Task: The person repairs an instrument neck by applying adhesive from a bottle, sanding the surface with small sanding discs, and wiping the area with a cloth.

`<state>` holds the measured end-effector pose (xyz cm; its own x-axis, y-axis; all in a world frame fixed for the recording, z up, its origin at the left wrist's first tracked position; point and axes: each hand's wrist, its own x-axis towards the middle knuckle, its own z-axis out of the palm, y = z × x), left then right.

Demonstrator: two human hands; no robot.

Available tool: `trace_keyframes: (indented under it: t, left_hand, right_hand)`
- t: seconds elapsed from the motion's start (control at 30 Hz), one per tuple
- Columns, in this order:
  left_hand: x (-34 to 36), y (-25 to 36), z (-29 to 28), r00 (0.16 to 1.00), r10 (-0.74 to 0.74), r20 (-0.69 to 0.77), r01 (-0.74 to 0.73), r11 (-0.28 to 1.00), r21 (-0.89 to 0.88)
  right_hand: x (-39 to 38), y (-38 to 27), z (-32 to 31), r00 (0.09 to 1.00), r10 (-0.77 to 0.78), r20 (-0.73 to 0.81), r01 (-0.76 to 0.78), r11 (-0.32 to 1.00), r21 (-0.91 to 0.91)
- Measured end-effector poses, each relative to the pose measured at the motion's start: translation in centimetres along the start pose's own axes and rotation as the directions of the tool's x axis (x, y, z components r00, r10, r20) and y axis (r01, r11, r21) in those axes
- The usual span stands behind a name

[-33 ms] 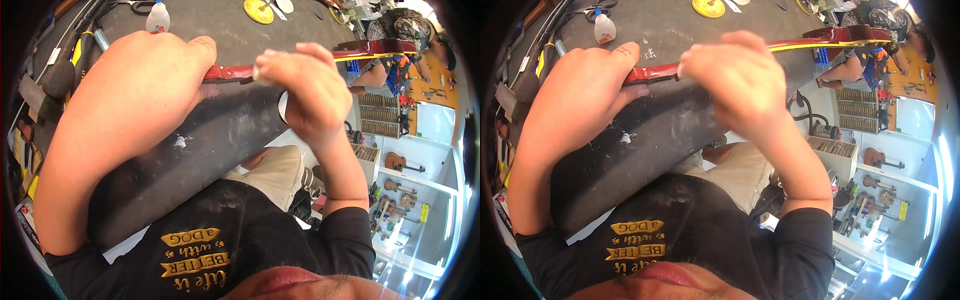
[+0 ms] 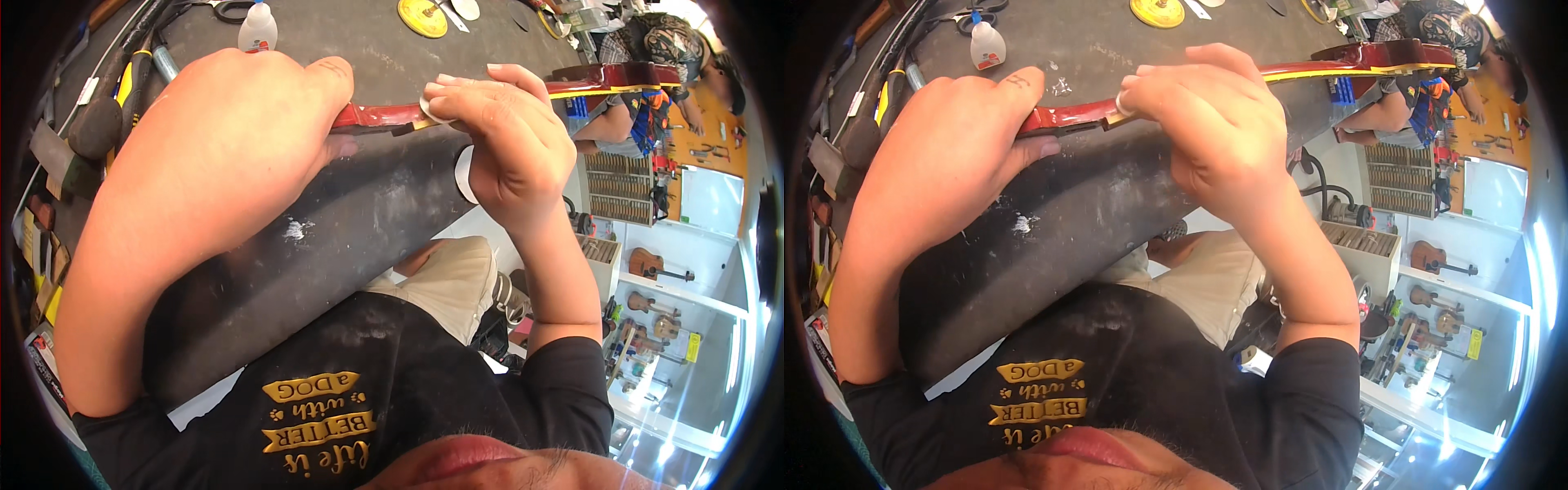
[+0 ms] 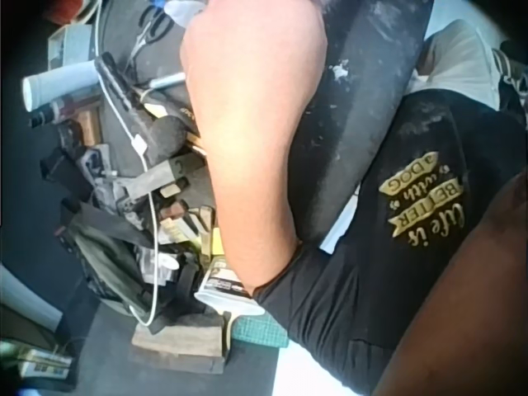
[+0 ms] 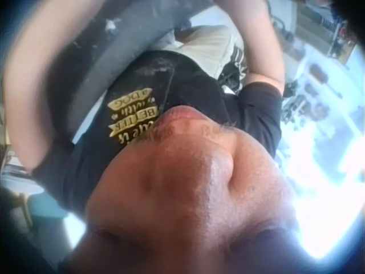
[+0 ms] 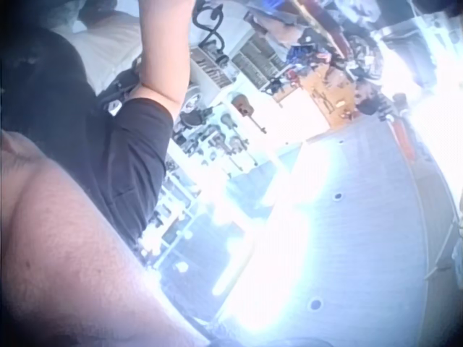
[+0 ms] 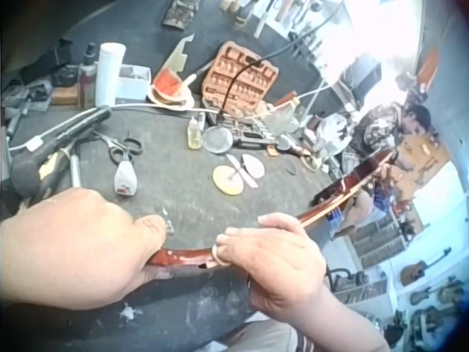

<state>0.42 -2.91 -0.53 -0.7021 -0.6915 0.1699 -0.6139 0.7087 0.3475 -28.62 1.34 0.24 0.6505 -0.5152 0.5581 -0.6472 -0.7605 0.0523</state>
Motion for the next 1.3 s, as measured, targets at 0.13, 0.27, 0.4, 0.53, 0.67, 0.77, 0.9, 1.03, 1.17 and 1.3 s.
trace_keyframes:
  t: [0.13,0.27,0.4,0.53,0.67,0.77,0.9,1.03,1.17,1.3]
  left_hand:
    - [0.1,0.0,-0.1,1.000,-0.010,0.007,0.010,1.000,0.021]
    - [0.0,-0.3,0.0,1.000,0.004,-0.011,-0.004,1.000,0.021]
    - [0.0,-0.1,-0.1,1.000,0.007,0.001,-0.007,1.000,0.016]
    - [0.0,-0.1,-0.1,1.000,0.001,0.013,-0.001,1.000,0.006]
    - [0.2,-0.1,-0.4,0.999,-0.003,0.037,0.003,1.000,0.016]
    - [0.1,-0.1,-0.3,1.000,0.004,0.009,-0.004,1.000,0.006]
    - [0.1,-0.2,-0.2,1.000,0.000,0.017,0.000,1.000,0.010]
    - [0.2,-0.1,-0.4,1.000,0.003,0.017,-0.003,1.000,-0.002]
    - [0.1,-0.2,-0.3,1.000,-0.005,0.022,0.005,1.000,-0.005]
    - [0.1,-0.2,-0.2,1.000,-0.018,0.023,0.018,1.000,0.013]
  right_hand:
    - [0.3,-0.1,0.0,1.000,-0.011,-0.011,0.011,1.000,0.017]
    - [0.4,-1.1,-0.2,1.000,0.004,-0.002,-0.004,0.999,0.039]
    - [0.1,0.2,0.0,0.999,-0.021,-0.030,0.021,1.000,0.009]
    - [0.4,-1.2,0.1,0.999,-0.041,-0.022,0.042,0.998,0.052]
    - [0.3,0.1,0.4,0.997,-0.068,-0.024,0.069,0.997,0.026]
    - [0.4,-0.5,0.5,0.997,-0.066,-0.036,0.068,0.996,0.057]
    - [0.7,-1.7,-0.2,0.999,-0.021,0.031,0.018,0.994,0.112]
    - [0.2,0.7,0.9,0.998,-0.012,-0.059,0.016,0.998,0.065]
    - [0.4,-1.2,0.8,0.999,-0.014,-0.049,0.019,0.994,0.104]
    - [0.7,-2.0,0.5,1.000,0.023,0.005,-0.023,0.990,0.138]
